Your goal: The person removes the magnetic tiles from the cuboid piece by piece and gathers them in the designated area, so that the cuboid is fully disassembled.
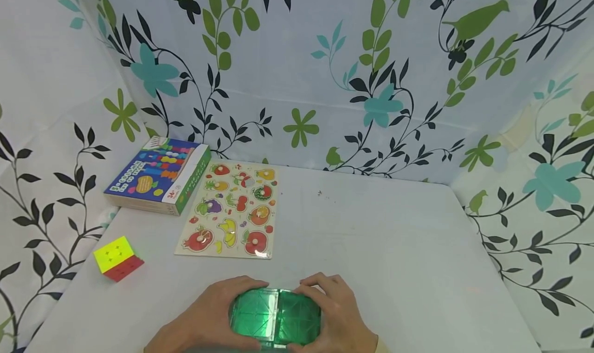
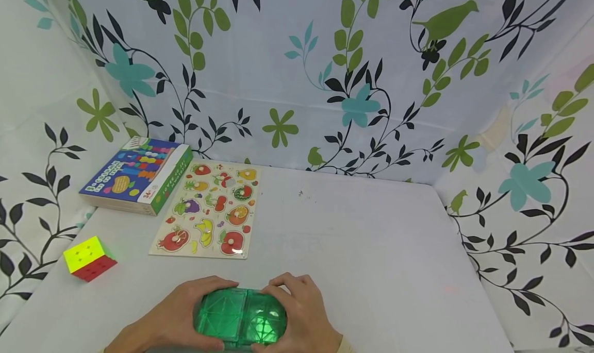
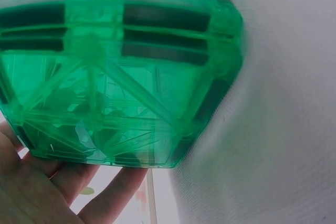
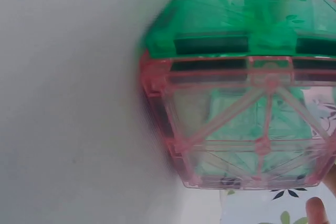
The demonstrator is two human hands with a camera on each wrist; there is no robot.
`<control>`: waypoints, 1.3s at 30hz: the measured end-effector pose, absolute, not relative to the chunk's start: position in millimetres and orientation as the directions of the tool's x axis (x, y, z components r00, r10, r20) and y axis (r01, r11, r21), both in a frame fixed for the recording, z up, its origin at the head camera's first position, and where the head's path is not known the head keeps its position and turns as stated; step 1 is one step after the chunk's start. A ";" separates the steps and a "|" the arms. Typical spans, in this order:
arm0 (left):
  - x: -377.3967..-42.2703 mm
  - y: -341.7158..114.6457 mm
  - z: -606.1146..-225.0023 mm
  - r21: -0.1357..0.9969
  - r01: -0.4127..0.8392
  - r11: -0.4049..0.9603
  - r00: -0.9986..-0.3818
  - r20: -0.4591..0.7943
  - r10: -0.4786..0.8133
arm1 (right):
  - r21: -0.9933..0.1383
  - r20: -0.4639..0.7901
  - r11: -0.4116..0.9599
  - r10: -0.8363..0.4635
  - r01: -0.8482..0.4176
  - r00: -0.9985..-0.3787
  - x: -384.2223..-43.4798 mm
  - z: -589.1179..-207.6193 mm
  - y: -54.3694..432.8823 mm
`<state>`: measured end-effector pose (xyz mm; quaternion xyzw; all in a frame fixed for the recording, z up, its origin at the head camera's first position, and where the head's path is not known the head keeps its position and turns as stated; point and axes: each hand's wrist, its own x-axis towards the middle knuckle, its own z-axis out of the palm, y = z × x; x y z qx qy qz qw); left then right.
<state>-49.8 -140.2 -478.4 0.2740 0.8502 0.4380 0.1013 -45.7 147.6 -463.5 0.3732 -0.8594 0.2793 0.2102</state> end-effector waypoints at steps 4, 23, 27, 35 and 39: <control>-50.1 -140.0 -478.6 0.798 0.375 0.472 -0.833 0.066 0.550 | -0.360 0.603 0.542 -0.486 -0.760 -0.632 -47.1 -458.8 148.5; -48.6 -140.8 -477.7 0.806 0.334 0.489 -0.837 0.014 0.548 | -0.513 0.426 0.588 -0.458 -0.626 -0.780 -160.8 -429.3 224.0; -46.1 -142.1 -477.0 0.828 0.291 0.480 -0.837 -0.022 0.546 | -0.525 0.377 0.635 -0.423 -0.566 -0.824 -195.9 -434.7 235.3; -46.1 -144.0 -474.2 0.820 0.258 0.510 -0.841 -0.070 0.537 | -0.596 0.190 0.689 -0.378 -0.412 -0.906 -265.4 -451.6 247.7; -46.4 -142.4 -475.3 0.820 0.262 0.509 -0.838 -0.068 0.541 | -0.559 0.102 0.751 -0.357 -0.350 -0.929 -297.0 -462.9 256.8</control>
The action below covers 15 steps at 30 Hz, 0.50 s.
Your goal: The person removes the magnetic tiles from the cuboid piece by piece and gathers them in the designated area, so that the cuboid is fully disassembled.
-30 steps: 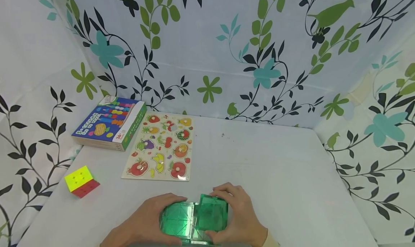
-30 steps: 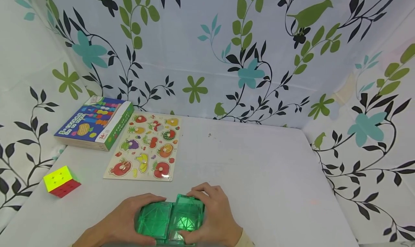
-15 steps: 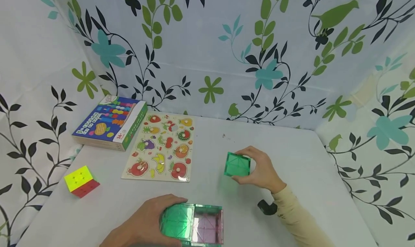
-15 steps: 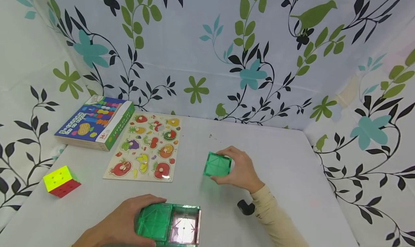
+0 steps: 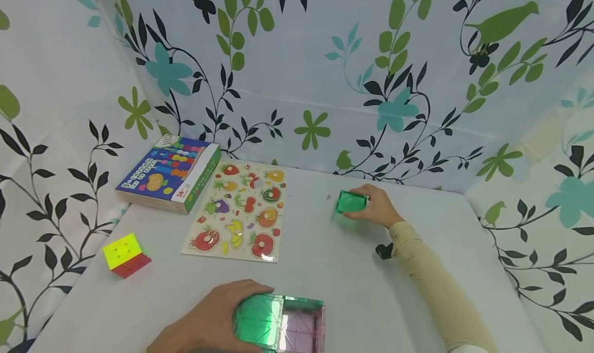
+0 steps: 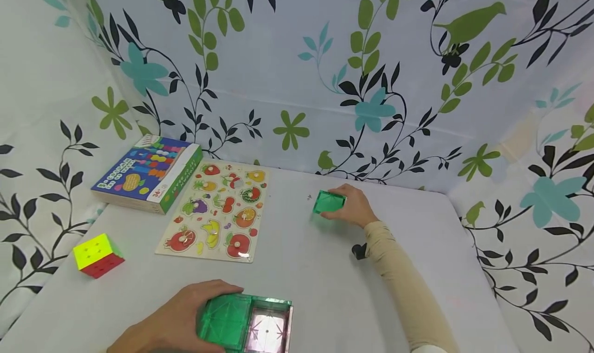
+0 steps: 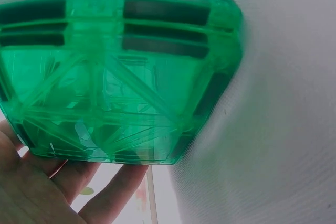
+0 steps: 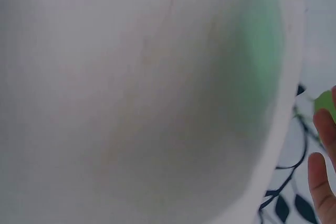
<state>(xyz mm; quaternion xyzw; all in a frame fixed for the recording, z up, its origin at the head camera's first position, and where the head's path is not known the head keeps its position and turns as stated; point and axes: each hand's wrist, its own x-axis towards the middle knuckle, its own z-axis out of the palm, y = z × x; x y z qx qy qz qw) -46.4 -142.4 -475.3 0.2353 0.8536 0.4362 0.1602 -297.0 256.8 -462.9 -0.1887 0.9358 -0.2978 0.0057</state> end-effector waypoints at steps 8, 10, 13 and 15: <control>-48.1 -140.4 -477.5 0.845 0.274 0.459 -0.822 -0.042 0.569 | -0.491 -0.031 0.833 -0.309 -0.255 -0.951 -332.6 -484.2 270.8; -47.9 -141.2 -477.0 0.852 0.255 0.458 -0.820 -0.060 0.569 | -0.475 -0.058 0.841 -0.324 -0.259 -0.944 -335.5 -485.0 268.6; -47.0 -142.6 -475.7 0.857 0.232 0.460 -0.822 -0.080 0.564 | -0.428 -0.086 0.853 -0.366 -0.298 -0.927 -338.4 -482.7 261.7; -46.4 -143.7 -475.0 0.857 0.230 0.462 -0.826 -0.080 0.558 | -0.397 -0.100 0.858 -0.393 -0.325 -0.914 -340.8 -480.7 256.7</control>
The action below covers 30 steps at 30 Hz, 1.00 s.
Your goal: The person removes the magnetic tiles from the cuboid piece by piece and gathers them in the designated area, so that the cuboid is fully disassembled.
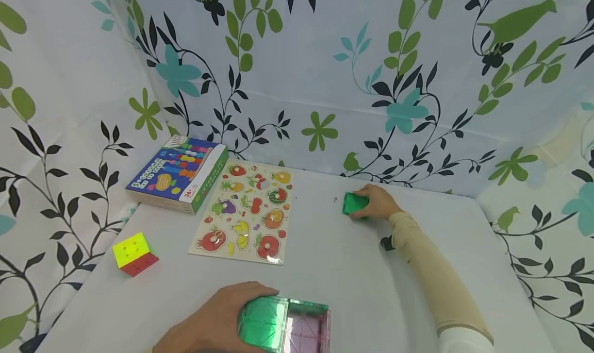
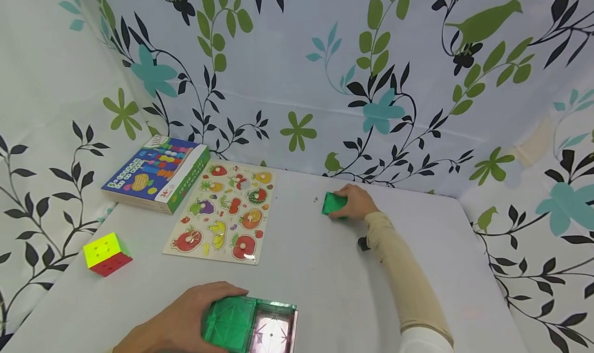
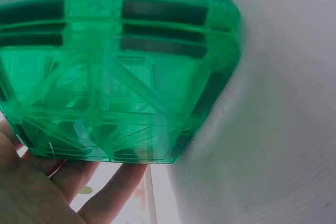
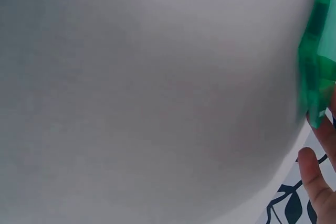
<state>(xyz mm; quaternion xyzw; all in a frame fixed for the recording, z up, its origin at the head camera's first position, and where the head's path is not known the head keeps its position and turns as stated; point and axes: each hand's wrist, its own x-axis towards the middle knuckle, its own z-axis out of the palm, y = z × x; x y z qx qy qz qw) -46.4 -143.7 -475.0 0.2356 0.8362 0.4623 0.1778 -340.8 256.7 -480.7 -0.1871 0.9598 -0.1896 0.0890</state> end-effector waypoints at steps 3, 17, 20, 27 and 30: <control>-45.9 -142.9 -474.3 0.855 0.241 0.460 -0.828 -0.066 0.557 | -0.369 -0.116 0.860 -0.418 -0.351 -0.901 -343.9 -477.5 254.8; -45.1 -142.8 -473.1 0.828 0.292 0.479 -0.838 -0.020 0.545 | -0.357 -0.163 0.818 -0.530 -0.452 -0.832 -348.2 -470.4 254.0; -44.5 -142.9 -472.9 0.826 0.282 0.487 -0.840 -0.033 0.542 | -0.354 -0.157 0.818 -0.531 -0.454 -0.833 -347.4 -473.2 254.4; -44.4 -142.9 -473.4 0.833 0.278 0.478 -0.839 -0.031 0.543 | -0.360 -0.150 0.829 -0.504 -0.427 -0.851 -342.8 -479.5 258.1; -44.1 -142.9 -473.0 0.837 0.276 0.473 -0.837 -0.033 0.546 | -0.373 -0.126 0.829 -0.490 -0.417 -0.862 -337.7 -480.6 261.0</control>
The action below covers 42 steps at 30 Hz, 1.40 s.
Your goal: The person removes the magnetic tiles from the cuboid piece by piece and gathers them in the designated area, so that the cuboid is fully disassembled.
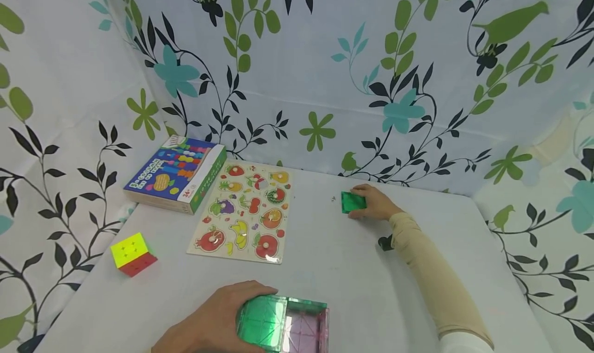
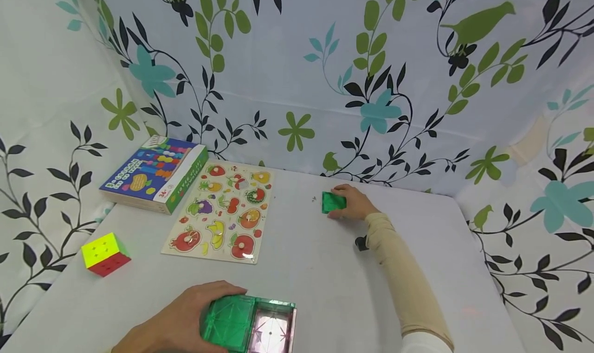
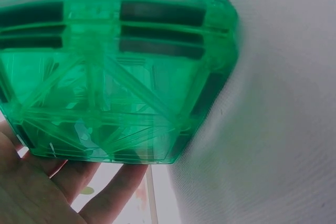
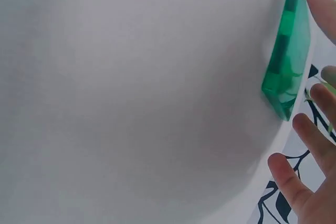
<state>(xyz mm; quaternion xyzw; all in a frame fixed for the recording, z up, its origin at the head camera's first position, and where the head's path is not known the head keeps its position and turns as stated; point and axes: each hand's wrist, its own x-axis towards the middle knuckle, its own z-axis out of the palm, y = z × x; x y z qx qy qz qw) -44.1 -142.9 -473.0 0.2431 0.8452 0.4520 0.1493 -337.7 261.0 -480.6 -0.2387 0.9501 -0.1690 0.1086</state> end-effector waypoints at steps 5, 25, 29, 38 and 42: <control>-40.8 -142.2 -469.8 0.848 0.202 0.491 -0.839 -0.109 0.533 | -0.454 -0.070 0.803 -0.463 -0.385 -0.883 -311.4 -469.7 262.3; -43.2 -142.5 -469.9 0.747 0.347 0.567 -0.848 -0.008 0.529 | -0.708 0.228 0.350 -0.709 -0.613 -0.668 -108.8 -469.9 209.5; -42.0 -142.5 -472.9 0.755 0.345 0.557 -0.848 -0.004 0.530 | -0.745 0.311 0.230 -0.710 -0.626 -0.632 -77.1 -487.1 207.6; -42.0 -143.8 -473.9 0.766 0.332 0.551 -0.852 -0.008 0.524 | -0.698 0.439 0.190 -0.649 -0.691 -0.622 -51.7 -500.9 200.0; -41.3 -142.4 -473.5 0.773 0.321 0.547 -0.850 -0.019 0.526 | -0.681 0.456 0.218 -0.621 -0.699 -0.637 -47.8 -501.8 199.5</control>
